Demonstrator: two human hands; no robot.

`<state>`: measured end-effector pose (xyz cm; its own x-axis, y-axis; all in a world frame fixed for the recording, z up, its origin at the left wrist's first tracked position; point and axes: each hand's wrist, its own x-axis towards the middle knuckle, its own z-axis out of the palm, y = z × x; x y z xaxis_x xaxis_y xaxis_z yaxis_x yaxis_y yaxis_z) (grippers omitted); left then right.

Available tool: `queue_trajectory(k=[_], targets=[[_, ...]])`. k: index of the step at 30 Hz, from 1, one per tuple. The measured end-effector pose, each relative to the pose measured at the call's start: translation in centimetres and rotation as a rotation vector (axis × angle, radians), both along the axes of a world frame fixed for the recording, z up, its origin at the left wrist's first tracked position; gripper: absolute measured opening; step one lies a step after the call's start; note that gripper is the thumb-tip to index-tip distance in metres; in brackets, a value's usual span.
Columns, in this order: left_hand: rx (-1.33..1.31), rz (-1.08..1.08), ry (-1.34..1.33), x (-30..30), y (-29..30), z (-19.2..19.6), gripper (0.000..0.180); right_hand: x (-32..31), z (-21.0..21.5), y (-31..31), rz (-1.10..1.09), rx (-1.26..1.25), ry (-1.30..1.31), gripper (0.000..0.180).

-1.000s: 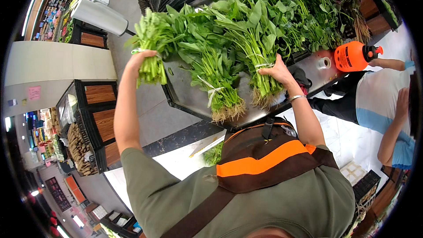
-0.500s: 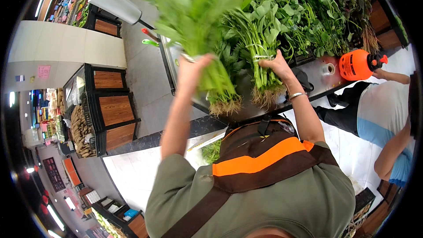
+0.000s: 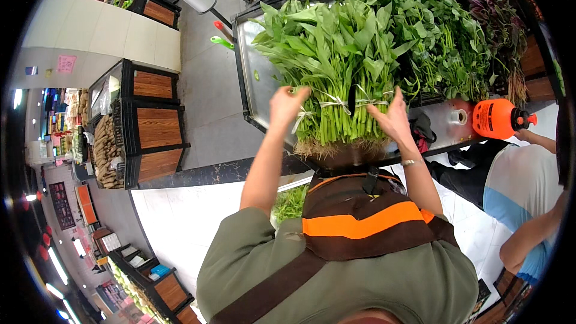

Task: The person selects leafy green vegetables from a display, removes leaves from the stems, and places the leaves into a white container. They then bundle the remaining stems with rubber bands and arrange them on the display. Finally, they use a spray bottle to mist the bundled vegetables with water.

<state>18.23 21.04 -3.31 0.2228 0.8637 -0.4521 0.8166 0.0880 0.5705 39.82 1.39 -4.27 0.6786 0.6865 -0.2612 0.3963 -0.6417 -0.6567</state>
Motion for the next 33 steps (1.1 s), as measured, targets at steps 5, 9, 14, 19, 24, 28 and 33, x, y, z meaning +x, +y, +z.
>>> queue_trajectory(k=[5,9,14,19,24,28,33], targets=[[0.595,-0.168,0.195,-8.5,12.2,-11.7,0.053,-0.1,0.5,-4.7,-0.107,0.122,-0.008,0.066],[0.533,-0.382,0.135,-9.2,16.3,-17.5,0.068,-1.2,-1.3,-8.9,-0.176,0.142,0.134,0.057],[0.854,-0.588,0.037,-9.1,13.3,-19.0,0.047,-3.5,-1.5,-11.8,-0.241,0.072,0.140,0.051],[0.767,-0.661,-0.041,-11.6,7.6,-14.9,0.049,-4.8,-1.4,-13.5,-0.307,0.081,0.138,0.047],[0.754,-0.463,-0.139,-12.2,6.3,-14.0,0.025,-5.1,-1.8,-14.0,-0.291,0.060,0.125,0.041],[0.588,-0.261,-0.261,-12.8,5.3,-13.9,0.013,-4.8,-1.4,-13.2,-0.241,0.085,0.128,0.035],[0.403,0.128,-0.383,-19.2,-1.7,-7.6,0.011,-4.1,-2.6,-14.3,-0.193,0.078,0.117,0.030]])
